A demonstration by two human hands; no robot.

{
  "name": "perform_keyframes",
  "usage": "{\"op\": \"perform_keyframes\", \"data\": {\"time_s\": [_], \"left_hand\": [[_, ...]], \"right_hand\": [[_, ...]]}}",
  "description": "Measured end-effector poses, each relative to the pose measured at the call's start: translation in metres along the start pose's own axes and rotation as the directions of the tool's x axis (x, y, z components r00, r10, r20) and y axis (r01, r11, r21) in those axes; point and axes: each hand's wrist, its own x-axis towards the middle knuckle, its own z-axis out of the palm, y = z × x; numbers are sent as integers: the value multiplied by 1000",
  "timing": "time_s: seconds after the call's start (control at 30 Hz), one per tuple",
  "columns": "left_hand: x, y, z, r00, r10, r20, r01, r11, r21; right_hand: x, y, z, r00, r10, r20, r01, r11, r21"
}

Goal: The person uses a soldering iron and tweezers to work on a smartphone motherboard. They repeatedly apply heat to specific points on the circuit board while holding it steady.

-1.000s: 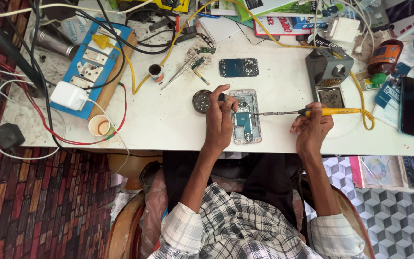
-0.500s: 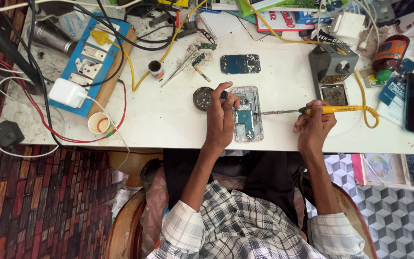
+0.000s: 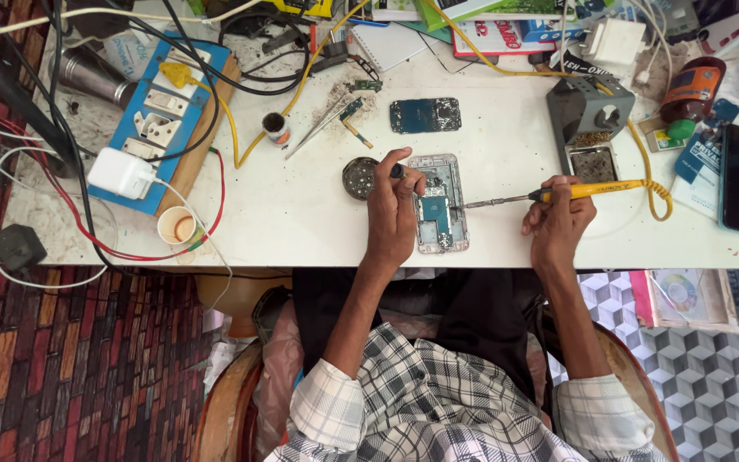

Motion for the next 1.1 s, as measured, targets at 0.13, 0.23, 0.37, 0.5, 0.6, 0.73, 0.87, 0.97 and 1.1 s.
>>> {"op": "perform_keyframes", "data": {"time_s": [0.13,0.23,0.37,0.5,0.6,0.73,0.87,0.97,1.1], "left_hand": [[0,-1,1,1000,-6,-1,6,1000,7],[-1,1,-1,1000,5,-15,-5,1000,26],[0,1,0,1000,-12,-7,12,1000,15],[0,2,0,1000,-2,-15,2,1000,14],[1,2,0,1000,-20,-11,20,1000,3],[1,2,0,1000,-27,-7,27,1000,1],[0,3,0,999,-39,-8,39,999,11],[2,2,-1,999,-29,-15,29,999,14],[0,1,0,1000,-19,-19,19,1000,-15]], "right_hand": [[1,-2,0,1000,11,1,-11,1000,-22],[0,-3,1,1000,20,17,-19,999,-38],[4,-3,3,999,41,-18,-42,999,-32],[5,-1,6,998,39,-58,-41,998,-37],[3,0,6,995,54,-89,-58,997,-42],[2,-4,4,995,55,-78,-55,998,10],[1,-6,4,995,59,-75,-59,998,0],[2,-6,9,993,52,-102,-52,999,2],[-3,-6,11,995,16,-98,-17,1000,-16]]}}
